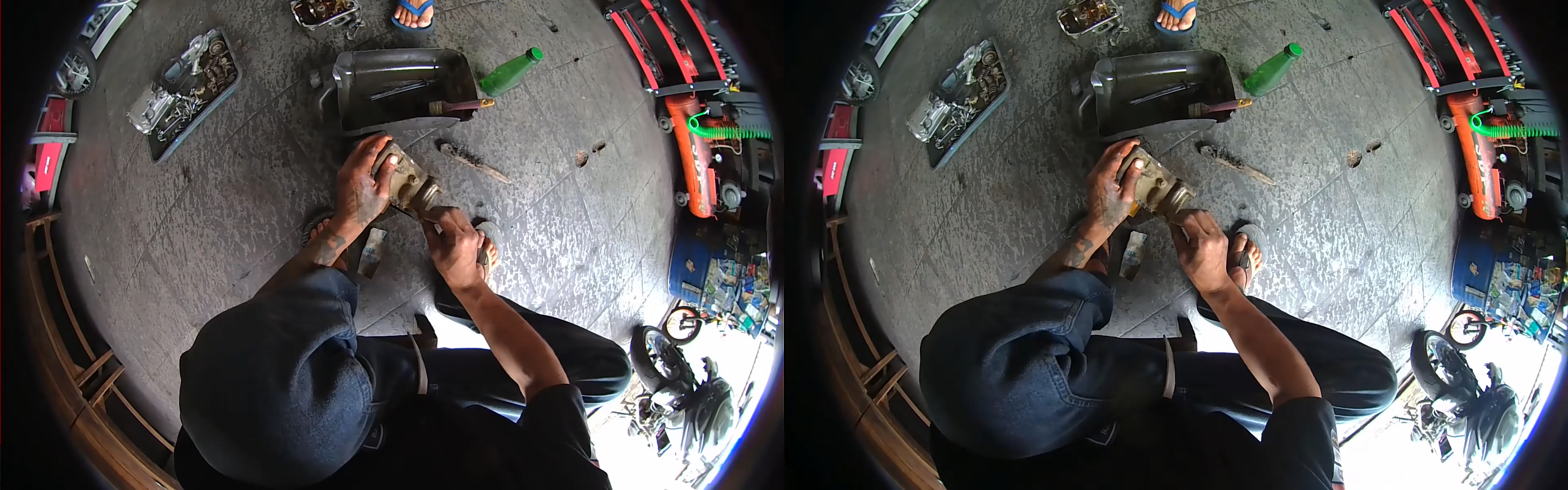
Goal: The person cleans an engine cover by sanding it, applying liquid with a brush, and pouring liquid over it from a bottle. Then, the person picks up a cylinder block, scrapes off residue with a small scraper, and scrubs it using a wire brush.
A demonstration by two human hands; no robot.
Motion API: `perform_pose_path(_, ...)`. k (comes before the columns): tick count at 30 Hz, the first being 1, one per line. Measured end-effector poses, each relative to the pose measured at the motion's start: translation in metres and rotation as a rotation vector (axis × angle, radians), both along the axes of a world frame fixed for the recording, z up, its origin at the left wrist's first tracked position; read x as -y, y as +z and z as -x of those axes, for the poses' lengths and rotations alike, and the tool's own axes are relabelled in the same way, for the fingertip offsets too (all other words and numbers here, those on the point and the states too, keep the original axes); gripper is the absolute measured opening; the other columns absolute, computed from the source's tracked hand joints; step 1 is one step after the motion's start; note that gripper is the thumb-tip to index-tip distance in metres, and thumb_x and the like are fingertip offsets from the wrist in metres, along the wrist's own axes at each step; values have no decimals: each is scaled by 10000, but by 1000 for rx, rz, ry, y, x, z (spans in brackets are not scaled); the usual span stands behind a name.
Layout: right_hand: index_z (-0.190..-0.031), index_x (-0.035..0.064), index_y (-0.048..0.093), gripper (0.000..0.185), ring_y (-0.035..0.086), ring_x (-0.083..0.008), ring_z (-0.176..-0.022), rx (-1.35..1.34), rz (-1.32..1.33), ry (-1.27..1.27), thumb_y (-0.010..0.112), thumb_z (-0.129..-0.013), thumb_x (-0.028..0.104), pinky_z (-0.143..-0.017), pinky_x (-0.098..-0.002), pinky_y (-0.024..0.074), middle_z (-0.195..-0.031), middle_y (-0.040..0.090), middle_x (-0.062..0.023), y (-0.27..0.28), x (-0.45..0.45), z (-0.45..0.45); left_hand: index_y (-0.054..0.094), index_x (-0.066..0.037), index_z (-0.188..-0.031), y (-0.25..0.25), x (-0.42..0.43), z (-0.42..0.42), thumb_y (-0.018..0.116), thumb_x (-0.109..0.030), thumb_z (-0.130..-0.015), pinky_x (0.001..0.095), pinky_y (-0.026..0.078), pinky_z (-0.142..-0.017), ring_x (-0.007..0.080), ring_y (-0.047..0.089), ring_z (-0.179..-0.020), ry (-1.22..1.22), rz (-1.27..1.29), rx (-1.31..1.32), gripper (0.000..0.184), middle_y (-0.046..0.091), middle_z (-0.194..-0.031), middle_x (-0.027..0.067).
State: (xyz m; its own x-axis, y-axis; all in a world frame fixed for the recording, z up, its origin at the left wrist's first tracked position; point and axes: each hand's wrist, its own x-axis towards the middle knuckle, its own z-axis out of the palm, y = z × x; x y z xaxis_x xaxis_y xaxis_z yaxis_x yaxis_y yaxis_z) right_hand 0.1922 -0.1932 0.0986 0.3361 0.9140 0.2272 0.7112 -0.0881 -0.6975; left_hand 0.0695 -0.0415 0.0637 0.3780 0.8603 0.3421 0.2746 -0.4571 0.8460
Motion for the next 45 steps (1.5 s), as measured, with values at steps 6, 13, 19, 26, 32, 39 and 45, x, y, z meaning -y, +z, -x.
perform_pose_path(6, -895, 47, 667, 160, 670, -279, -806, 34, -57, -71, 732, -762, -14, -673, -358, 523, -883, 675, -96, -9, -11, -9, 608, -20, -1195, 0, -1, 0, 621, -165, -919, 375, 498, -894, 325, 627, -1051, -3, -6, 13, 312, 633, -1151, 153)
perform_pose_path(13, -909, 39, 668, 136, 653, -314, -789, -96, -80, -185, 708, -788, -8, -687, -375, 514, -857, 661, -121, -21, -15, -15, 616, -18, -1187, -10, -6, 2, 613, -188, -933, 361, 500, -884, 310, 636, -1043, 6, 35, 62, 306, 637, -1143, 146)
perform_pose_path(19, -896, 39, 672, 114, 654, -312, -781, -29, -124, -144, 698, -797, -9, -680, -378, 518, -865, 663, -124, -22, -16, -15, 626, -15, -1174, -11, -10, 2, 607, -200, -942, 348, 504, -874, 292, 647, -1025, 33, 34, 77, 298, 643, -1131, 140)
perform_pose_path(26, -870, 45, 634, 110, 637, -328, -767, 49, -116, -65, 697, -790, 5, -667, -398, 511, -835, 640, -120, -19, -18, -21, 630, -19, -1179, -12, -10, 4, 622, -170, -934, 336, 505, -875, 270, 648, -1036, 35, 51, 89, 288, 647, -1134, 132)
perform_pose_path(32, -870, 49, 655, 87, 630, -328, -783, 13, -64, -52, 684, -791, 29, -674, -410, 512, -848, 632, -122, -18, -19, -24, 632, -24, -1175, -9, -9, 4, 618, -198, -937, 342, 507, -872, 276, 648, -1037, 32, 63, 68, 295, 647, -1134, 130)
perform_pose_path(39, -873, 57, 659, 79, 635, -328, -801, 30, 3, -49, 681, -798, 50, -685, -407, 517, -850, 636, -106, -7, -23, -25, 635, -31, -1172, -8, -8, 3, 621, -200, -931, 343, 505, -875, 277, 650, -1033, 41, 59, 60, 294, 653, -1124, 123)
perform_pose_path(45, -891, 60, 665, 91, 641, -321, -799, 97, -12, -7, 680, -801, 52, -679, -407, 524, -859, 642, -108, -3, -29, -31, 634, -31, -1175, -9, -8, 3, 621, -198, -930, 345, 504, -874, 279, 647, -1036, 37, 34, 47, 296, 650, -1131, 126)
